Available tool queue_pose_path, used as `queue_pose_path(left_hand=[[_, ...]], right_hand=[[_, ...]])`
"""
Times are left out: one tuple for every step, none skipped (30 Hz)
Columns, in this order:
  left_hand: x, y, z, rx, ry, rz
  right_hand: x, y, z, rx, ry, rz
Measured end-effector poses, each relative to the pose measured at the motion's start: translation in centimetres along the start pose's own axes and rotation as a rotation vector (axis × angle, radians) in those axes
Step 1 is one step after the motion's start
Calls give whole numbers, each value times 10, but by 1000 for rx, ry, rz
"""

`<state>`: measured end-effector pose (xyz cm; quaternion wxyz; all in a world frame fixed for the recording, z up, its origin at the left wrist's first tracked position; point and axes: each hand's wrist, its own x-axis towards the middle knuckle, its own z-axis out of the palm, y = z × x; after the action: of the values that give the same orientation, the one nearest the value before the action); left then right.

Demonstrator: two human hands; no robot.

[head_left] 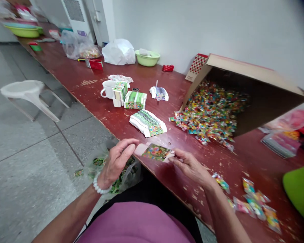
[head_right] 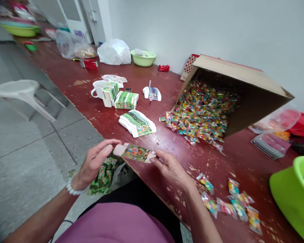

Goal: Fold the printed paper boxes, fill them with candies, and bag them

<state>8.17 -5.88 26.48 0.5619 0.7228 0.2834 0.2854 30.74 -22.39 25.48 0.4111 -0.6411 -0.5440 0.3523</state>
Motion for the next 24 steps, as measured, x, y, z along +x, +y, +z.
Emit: queue_pose_path(left_hand=[[1,1,2,-83,-154,-88],[2,1,3,-183,-339,-195],[3,0,4,-293,-528,-306],[4,-2,5,-393,-692,-401],[5,-4,5,-475,-817,-472],[6,-7,5,-536,-900,-515],[7,-9,5,-582,-937,-540],[8,-11,6,-611,-949,-561],[8,-13,8,-622,-965,-589],[8,-15,11,-615,-994,-619],[6,-16,15,-594,-1029,-642],[4,-18,20,-565,-1066,-657],[1,-19,26,-542,-1101,-670],[-4,-21,32,-535,-1129,-684],[-8,-24,38,-550,-1148,-702],[-13,-27,43,-586,-1160,-728],[-18,-30,47,-637,-1167,-758],[-22,-33,51,-695,-1169,-780],[-26,-36,53,-750,-1163,-785],[-29,-38,54,-799,-1149,-775],[-31,-39,54,-839,-1135,-757],[-32,-39,54,-873,-1119,-735],[-33,-39,53,-901,-1104,-713],[-33,-38,53,-924,-1093,-693]], right_hand=[[-5,-7,1,-62,-37,-17],[-9,-14,1,-128,-54,-31],[-13,-20,1,-194,-60,-38],[-16,-24,0,-258,-56,-38],[-18,-28,-1,-321,-48,-33],[-21,-30,-2,-379,-47,-28],[-22,-33,-2,-433,-56,-28],[-24,-35,-1,-485,-79,-32],[-25,-37,1,-541,-110,-32],[-26,-39,3,-602,-145,-23],[-27,-42,7,-666,-180,-2],[-27,-45,11,-728,-207,27],[-28,-49,16,-782,-225,55],[-28,-52,20,-824,-236,76],[-28,-55,23,-848,-244,87],[-27,-58,25,-855,-248,88],[-27,-60,27,-840,-243,80],[-27,-62,27,-802,-228,65],[-27,-62,27,-744,-201,43],[-27,-62,27,-668,-161,14],[-27,-61,26,-582,-109,-18],[-27,-59,26,-492,-54,-48],[-27,-56,26,-404,-2,-67],[-28,-54,26,-319,42,-72]])
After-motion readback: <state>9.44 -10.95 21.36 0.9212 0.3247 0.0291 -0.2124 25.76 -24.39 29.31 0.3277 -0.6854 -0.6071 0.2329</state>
